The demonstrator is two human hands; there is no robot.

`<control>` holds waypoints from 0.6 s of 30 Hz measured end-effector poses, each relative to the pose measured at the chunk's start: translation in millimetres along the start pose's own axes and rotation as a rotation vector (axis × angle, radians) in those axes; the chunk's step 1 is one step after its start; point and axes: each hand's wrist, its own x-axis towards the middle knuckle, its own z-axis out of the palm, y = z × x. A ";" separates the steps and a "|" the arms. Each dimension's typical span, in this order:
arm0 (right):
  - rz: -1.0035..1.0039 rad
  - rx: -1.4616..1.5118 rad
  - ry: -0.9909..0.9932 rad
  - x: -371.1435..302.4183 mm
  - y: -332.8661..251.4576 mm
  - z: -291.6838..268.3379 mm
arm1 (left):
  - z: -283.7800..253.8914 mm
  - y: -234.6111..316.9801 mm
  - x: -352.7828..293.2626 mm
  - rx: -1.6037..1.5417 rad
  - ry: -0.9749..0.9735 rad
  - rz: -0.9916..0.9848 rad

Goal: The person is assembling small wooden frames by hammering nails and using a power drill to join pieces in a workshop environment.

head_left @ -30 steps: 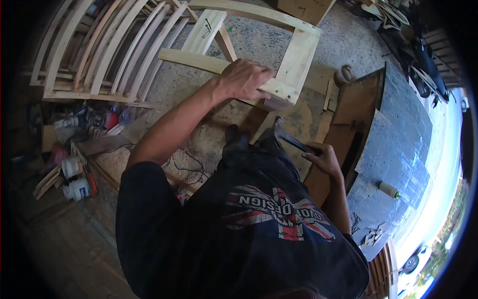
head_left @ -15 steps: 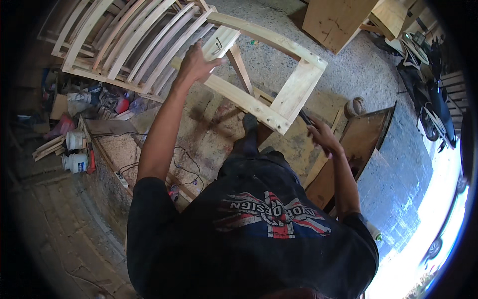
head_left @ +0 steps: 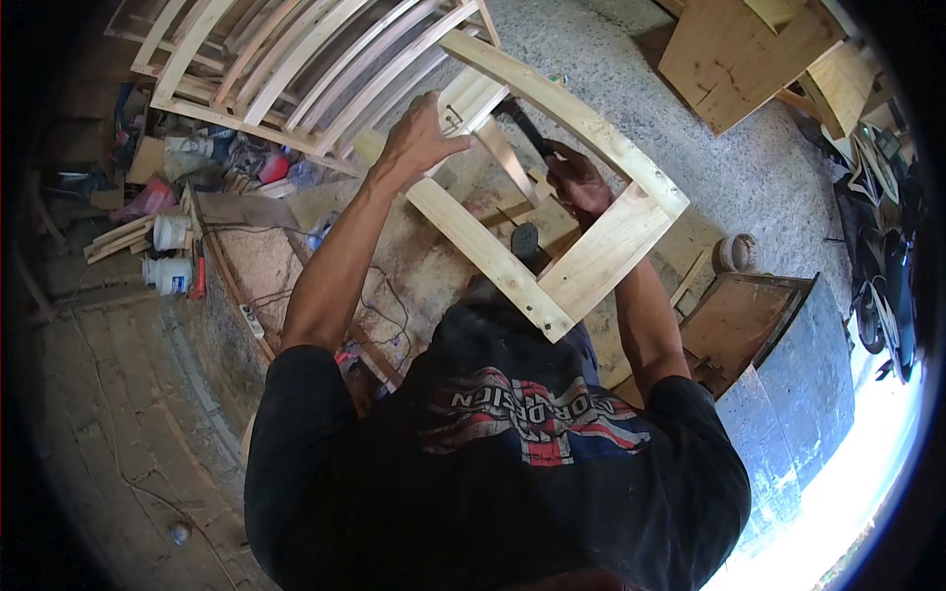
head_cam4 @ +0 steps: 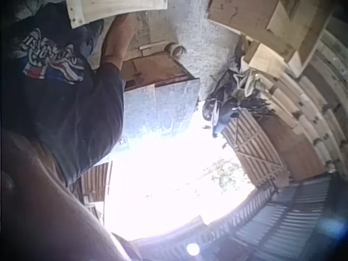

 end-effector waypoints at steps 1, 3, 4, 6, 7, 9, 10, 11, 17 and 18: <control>0.031 0.019 0.044 -0.4 -6.1 0.5 | -0.5 0.0 1.5 -0.032 -0.035 -0.001; 0.071 -0.079 0.022 -3.0 -13.0 -1.7 | -0.6 0.6 4.3 -0.069 -0.058 -0.016; 0.032 -0.091 0.019 -3.1 -14.4 -3.1 | -0.5 1.6 6.5 -0.065 -0.043 -0.024; 0.042 -0.145 0.119 -2.0 -13.9 -9.5 | 1.2 4.5 8.3 -0.052 -0.022 -0.027; -0.007 -0.133 0.105 -2.1 -11.7 -13.5 | 1.7 6.0 8.6 -0.043 0.010 -0.015; 0.028 -0.195 0.016 -0.2 -4.9 -19.5 | 1.3 9.3 9.3 -0.040 -0.013 -0.022; 0.033 -0.239 -0.045 2.3 -0.5 -21.7 | 0.2 10.8 10.1 -0.047 -0.037 -0.028; 0.095 -0.249 -0.024 3.5 3.9 -24.0 | -1.5 12.0 11.0 -0.070 -0.017 -0.022; -0.222 -0.552 -0.001 31.6 26.5 -28.8 | -8.3 14.1 7.9 -0.161 -0.050 -0.066; -0.302 -0.500 -0.037 34.4 30.5 -29.4 | -7.1 14.0 3.1 -0.126 0.055 -0.015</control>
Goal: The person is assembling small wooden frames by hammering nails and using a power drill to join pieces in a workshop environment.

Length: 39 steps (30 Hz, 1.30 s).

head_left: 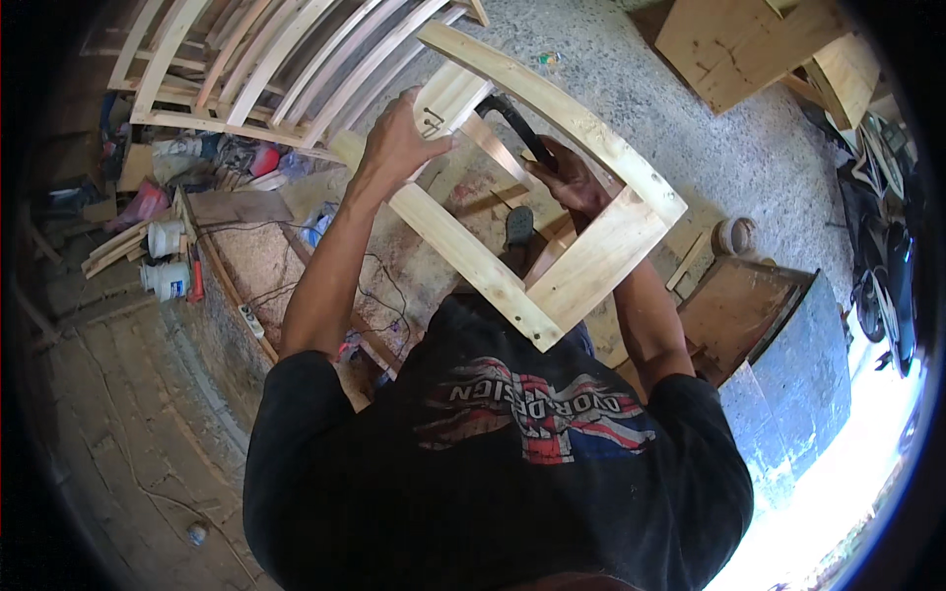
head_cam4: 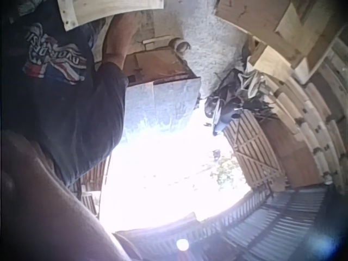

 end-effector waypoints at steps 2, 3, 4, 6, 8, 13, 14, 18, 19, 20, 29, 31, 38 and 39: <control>0.024 0.108 -0.101 4.4 8.4 0.2 | 1.8 -1.6 -15.2 0.064 0.134 0.114; -0.042 0.115 -0.070 6.9 12.9 0.1 | 1.6 -3.0 -22.7 0.006 0.202 0.127; -0.054 0.265 -0.050 7.2 17.4 -0.2 | 2.3 -3.9 -30.5 -0.051 0.246 0.121; 0.039 0.248 0.015 9.0 26.5 0.0 | 3.5 -4.4 -37.7 -0.126 0.289 0.149; 0.037 0.175 -0.073 10.7 34.2 0.6 | 5.0 -2.1 -39.0 -0.147 0.232 0.127; -0.044 0.948 -0.116 15.3 38.9 0.3 | 9.2 9.0 -32.9 -0.166 0.240 0.148; -0.026 0.781 -0.079 14.7 37.0 -0.9 | 10.4 10.9 -33.7 -0.152 0.276 0.192; -0.009 0.302 -0.036 14.1 26.9 -4.6 | 22.5 15.3 -38.8 -0.643 0.347 -0.097; -0.074 0.139 -0.026 15.3 25.0 -4.5 | 23.7 14.6 -38.4 -0.503 0.390 -0.086; -0.178 -0.021 -0.044 14.3 23.8 -4.4 | 25.8 14.2 -38.8 -0.379 0.389 -0.062; 0.036 0.203 -0.014 11.6 9.1 0.7 | 28.8 16.8 -32.7 -0.123 0.513 -0.015; 0.105 0.030 -0.021 12.4 -8.2 0.4 | 28.5 19.1 -32.7 -0.112 0.521 -0.020; -0.184 -0.228 0.042 52.5 -67.0 17.4 | 25.8 22.5 -33.1 -0.137 0.487 -0.081; -0.179 -0.229 0.011 58.5 -69.0 23.6 | 24.1 22.5 -34.2 -0.156 0.466 -0.095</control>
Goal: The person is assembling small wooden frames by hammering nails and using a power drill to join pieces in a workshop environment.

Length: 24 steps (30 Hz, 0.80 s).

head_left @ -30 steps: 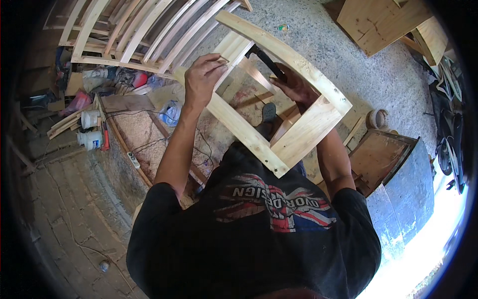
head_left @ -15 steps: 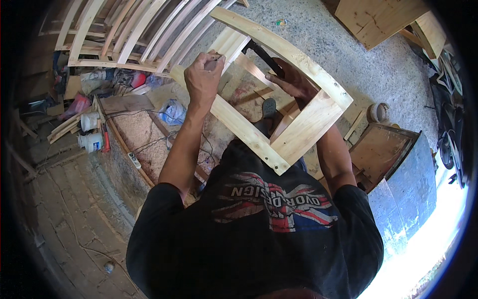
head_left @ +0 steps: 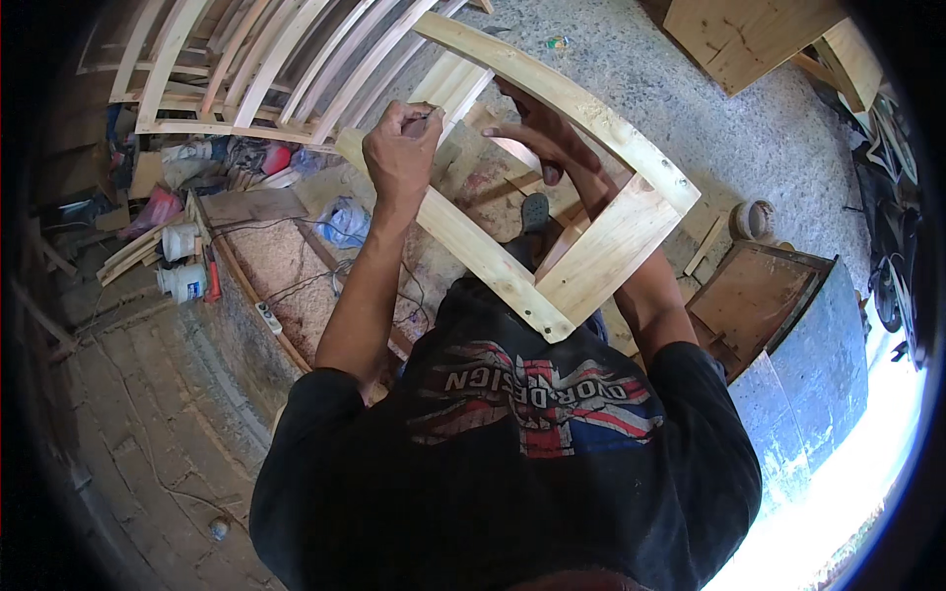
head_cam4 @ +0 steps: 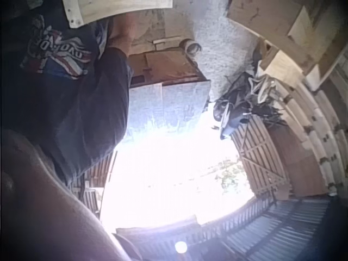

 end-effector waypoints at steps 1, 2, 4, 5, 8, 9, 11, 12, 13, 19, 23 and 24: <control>-0.046 -0.002 0.000 5.2 -0.5 5.9 | -2.3 0.0 0.4 -0.116 -0.053 -0.008; -0.006 0.051 -0.071 9.0 0.0 12.1 | -4.8 -0.1 1.4 -0.237 -0.096 -0.011; -0.013 0.153 -0.156 12.4 3.5 23.6 | -9.3 -0.8 5.9 -0.185 -0.127 0.078; -0.023 0.244 -0.124 12.6 5.2 29.5 | -11.1 -1.6 8.6 -0.011 -0.116 0.163; 0.083 0.439 -0.145 11.5 11.2 36.5 | -13.1 -5.8 18.3 0.240 -0.251 0.218; 0.069 0.386 -0.147 12.1 11.3 38.6 | -13.1 -7.9 20.6 0.261 -0.302 0.210; 0.083 0.280 -0.118 13.0 12.2 38.0 | -10.8 -12.3 21.3 0.081 -0.249 0.225; -0.009 0.252 -0.108 13.1 12.4 36.4 | -10.4 -14.4 19.9 -0.025 -0.219 0.262; 0.024 0.269 -0.144 14.0 11.6 36.3 | -9.9 -16.5 17.7 -0.044 -0.240 0.179; 0.070 0.318 -0.154 12.5 10.0 37.1 | -8.7 -18.3 9.8 -0.111 -0.195 0.162; 0.015 0.476 -0.181 11.3 11.9 41.3 | -10.1 -9.7 9.9 -0.167 -0.229 0.134; 0.018 0.477 -0.194 11.1 12.5 42.2 | -11.1 -7.7 9.7 -0.167 -0.228 0.165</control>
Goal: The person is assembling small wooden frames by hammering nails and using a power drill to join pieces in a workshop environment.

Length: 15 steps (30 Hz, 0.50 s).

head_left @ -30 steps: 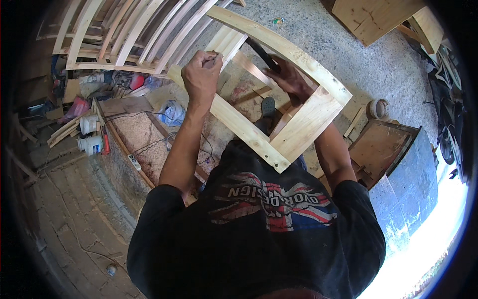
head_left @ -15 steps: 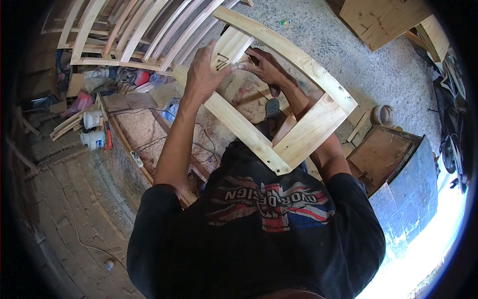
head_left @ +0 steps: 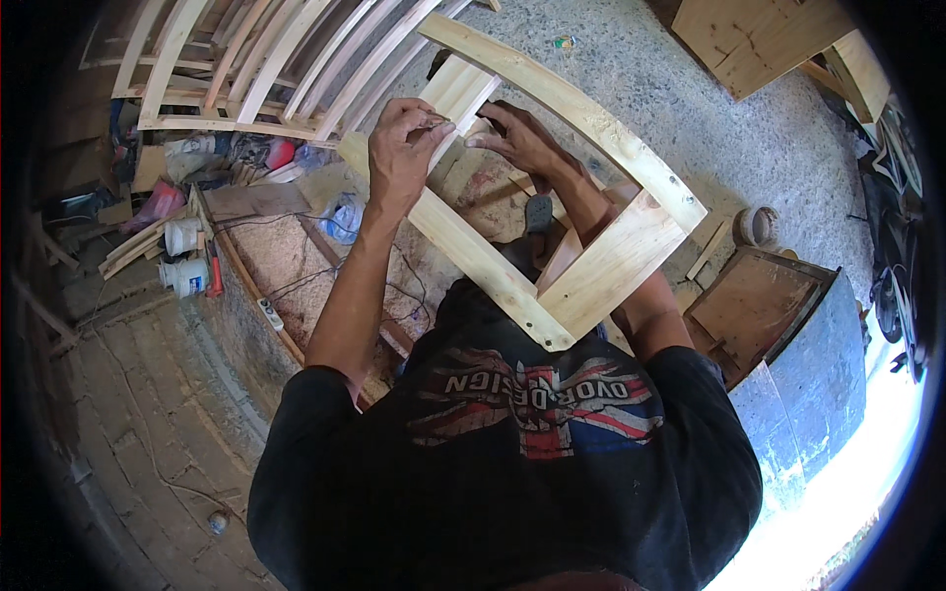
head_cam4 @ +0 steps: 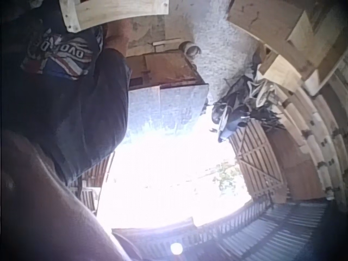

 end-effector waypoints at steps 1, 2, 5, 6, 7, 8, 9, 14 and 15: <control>-0.023 -0.087 -0.018 0.6 0.4 0.3 | -0.6 2.0 -0.2 -0.002 -0.008 -0.023; -0.033 -0.176 -0.027 0.8 0.9 0.8 | -1.0 3.4 0.2 -0.016 -0.002 -0.031; -0.057 -0.292 -0.031 2.1 0.3 1.3 | -2.0 5.3 0.4 0.040 -0.004 0.023; -0.068 -0.306 -0.026 2.2 -0.6 1.4 | -2.0 5.4 0.5 0.068 0.014 0.068; -0.080 -0.319 -0.018 2.6 -1.9 1.3 | -2.0 5.4 1.3 0.034 -0.005 0.038; -0.080 -0.245 -0.007 2.3 -3.4 1.3 | -1.8 5.6 0.8 -0.007 -0.001 0.014; -0.079 -0.169 -0.001 2.0 -5.3 1.5 | -1.7 5.8 0.9 -0.049 -0.013 -0.041; -0.024 -0.252 -0.013 0.6 -14.4 2.7 | 0.1 5.4 0.6 -0.030 0.009 0.007; -0.017 -0.209 -0.014 0.1 -15.6 3.4 | 0.7 5.0 0.3 -0.045 0.018 0.027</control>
